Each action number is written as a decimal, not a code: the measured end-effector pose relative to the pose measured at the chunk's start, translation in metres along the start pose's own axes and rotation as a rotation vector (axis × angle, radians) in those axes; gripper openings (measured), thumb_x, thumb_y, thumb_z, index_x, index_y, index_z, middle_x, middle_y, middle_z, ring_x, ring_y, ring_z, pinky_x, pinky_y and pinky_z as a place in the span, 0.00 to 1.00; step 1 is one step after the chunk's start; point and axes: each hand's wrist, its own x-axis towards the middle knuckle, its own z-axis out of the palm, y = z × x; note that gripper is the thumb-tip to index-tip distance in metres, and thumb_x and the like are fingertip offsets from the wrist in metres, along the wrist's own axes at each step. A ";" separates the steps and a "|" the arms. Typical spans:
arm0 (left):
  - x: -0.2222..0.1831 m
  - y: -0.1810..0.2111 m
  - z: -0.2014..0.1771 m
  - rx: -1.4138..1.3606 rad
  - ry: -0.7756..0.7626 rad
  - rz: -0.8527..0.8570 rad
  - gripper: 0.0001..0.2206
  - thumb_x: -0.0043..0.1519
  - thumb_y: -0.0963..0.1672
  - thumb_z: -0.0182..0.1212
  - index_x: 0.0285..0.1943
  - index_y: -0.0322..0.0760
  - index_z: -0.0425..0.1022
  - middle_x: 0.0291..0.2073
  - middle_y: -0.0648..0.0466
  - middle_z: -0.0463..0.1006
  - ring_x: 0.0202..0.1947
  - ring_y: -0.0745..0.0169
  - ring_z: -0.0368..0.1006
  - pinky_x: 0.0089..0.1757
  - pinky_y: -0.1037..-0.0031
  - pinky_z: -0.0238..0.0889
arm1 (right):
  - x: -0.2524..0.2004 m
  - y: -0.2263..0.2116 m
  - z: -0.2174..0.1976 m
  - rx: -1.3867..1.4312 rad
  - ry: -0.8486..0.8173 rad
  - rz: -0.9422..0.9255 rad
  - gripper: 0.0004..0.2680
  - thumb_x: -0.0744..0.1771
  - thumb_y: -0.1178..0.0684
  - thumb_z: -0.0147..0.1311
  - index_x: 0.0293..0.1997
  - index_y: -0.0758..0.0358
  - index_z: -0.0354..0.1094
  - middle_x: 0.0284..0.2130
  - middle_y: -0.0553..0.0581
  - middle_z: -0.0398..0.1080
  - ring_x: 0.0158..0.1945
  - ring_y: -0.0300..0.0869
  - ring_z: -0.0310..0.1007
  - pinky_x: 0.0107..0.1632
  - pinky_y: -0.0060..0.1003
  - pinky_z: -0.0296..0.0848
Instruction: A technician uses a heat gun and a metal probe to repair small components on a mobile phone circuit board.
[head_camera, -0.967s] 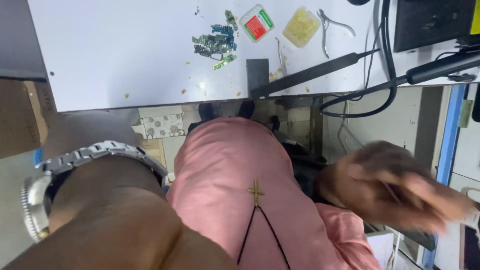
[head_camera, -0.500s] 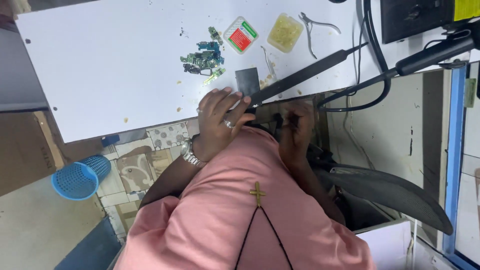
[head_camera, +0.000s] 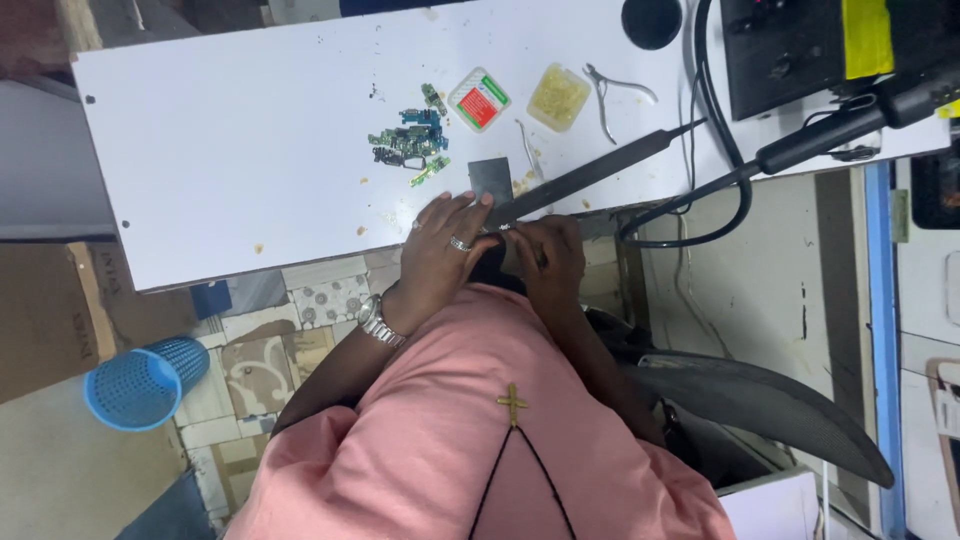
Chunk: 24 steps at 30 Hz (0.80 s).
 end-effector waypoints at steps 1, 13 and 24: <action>0.000 0.000 0.000 -0.008 0.002 -0.001 0.30 0.66 0.47 0.71 0.77 0.38 0.68 0.47 0.46 0.85 0.55 0.44 0.80 0.61 0.48 0.69 | 0.000 -0.001 0.000 -0.008 0.002 0.004 0.04 0.71 0.55 0.64 0.49 0.57 0.76 0.39 0.51 0.66 0.34 0.45 0.72 0.31 0.38 0.73; 0.003 -0.002 -0.008 -0.080 0.007 0.045 0.30 0.64 0.49 0.71 0.72 0.30 0.70 0.47 0.44 0.84 0.56 0.41 0.79 0.60 0.48 0.69 | -0.004 -0.015 0.006 0.013 0.011 0.213 0.04 0.68 0.57 0.68 0.44 0.58 0.76 0.39 0.55 0.66 0.31 0.47 0.71 0.30 0.42 0.70; -0.002 0.001 -0.002 -0.098 -0.008 -0.095 0.28 0.65 0.47 0.72 0.71 0.32 0.69 0.49 0.50 0.86 0.55 0.47 0.81 0.62 0.51 0.67 | -0.003 -0.012 0.002 0.106 0.015 0.170 0.02 0.72 0.55 0.60 0.44 0.58 0.78 0.38 0.54 0.65 0.38 0.51 0.74 0.40 0.43 0.75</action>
